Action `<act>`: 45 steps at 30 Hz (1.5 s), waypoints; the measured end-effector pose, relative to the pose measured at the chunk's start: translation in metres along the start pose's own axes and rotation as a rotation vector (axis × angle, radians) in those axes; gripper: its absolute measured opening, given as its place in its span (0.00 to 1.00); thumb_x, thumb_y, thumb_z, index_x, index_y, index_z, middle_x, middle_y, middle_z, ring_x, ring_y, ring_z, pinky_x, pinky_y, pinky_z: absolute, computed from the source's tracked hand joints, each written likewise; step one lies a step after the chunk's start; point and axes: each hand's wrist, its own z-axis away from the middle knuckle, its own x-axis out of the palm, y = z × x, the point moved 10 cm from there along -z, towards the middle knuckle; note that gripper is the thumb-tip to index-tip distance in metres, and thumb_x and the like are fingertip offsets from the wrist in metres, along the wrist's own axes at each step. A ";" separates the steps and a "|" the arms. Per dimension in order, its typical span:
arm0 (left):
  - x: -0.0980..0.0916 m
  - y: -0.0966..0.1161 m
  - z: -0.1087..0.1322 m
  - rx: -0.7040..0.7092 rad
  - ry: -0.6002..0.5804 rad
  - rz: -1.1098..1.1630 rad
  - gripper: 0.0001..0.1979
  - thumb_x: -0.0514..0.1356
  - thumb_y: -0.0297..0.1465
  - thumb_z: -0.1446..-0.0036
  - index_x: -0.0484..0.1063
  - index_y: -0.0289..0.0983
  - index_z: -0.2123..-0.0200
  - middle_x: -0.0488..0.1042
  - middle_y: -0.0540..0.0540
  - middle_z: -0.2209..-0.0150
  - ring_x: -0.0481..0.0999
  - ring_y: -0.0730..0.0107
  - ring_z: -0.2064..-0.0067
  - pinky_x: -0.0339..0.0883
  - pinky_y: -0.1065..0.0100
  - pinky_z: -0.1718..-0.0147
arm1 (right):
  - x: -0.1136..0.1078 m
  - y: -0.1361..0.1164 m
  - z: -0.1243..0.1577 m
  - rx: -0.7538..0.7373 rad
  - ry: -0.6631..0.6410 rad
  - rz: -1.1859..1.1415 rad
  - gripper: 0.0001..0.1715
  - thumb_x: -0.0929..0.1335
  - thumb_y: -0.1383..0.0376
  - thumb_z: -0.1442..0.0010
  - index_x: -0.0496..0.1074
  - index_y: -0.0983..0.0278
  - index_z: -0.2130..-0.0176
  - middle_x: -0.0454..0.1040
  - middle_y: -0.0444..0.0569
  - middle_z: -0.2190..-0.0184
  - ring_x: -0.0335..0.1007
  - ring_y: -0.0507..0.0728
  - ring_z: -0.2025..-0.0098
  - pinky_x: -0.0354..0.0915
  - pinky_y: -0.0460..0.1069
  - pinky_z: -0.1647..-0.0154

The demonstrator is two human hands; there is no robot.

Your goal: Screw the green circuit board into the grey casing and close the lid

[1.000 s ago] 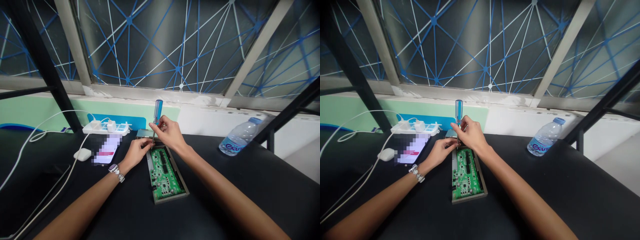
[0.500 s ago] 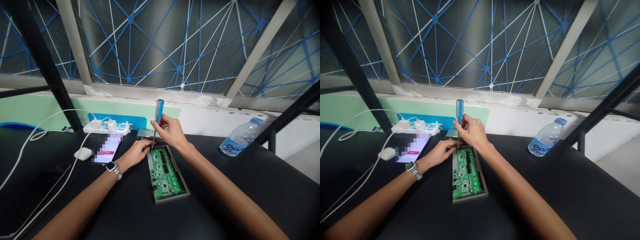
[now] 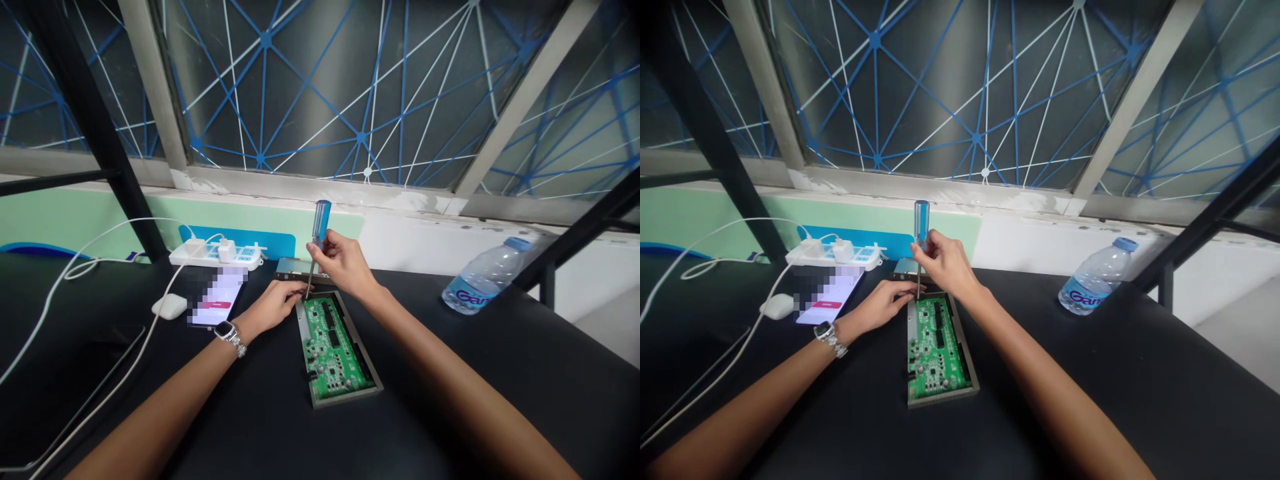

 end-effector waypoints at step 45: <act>0.003 -0.007 -0.003 -0.085 0.188 0.378 0.15 0.54 0.34 0.35 0.76 0.35 0.52 0.80 0.42 0.56 0.79 0.60 0.53 0.69 0.62 0.50 | 0.004 -0.009 0.001 0.042 -0.208 -0.142 0.18 0.63 0.53 0.35 0.70 0.65 0.61 0.77 0.52 0.64 0.75 0.58 0.61 0.68 0.51 0.63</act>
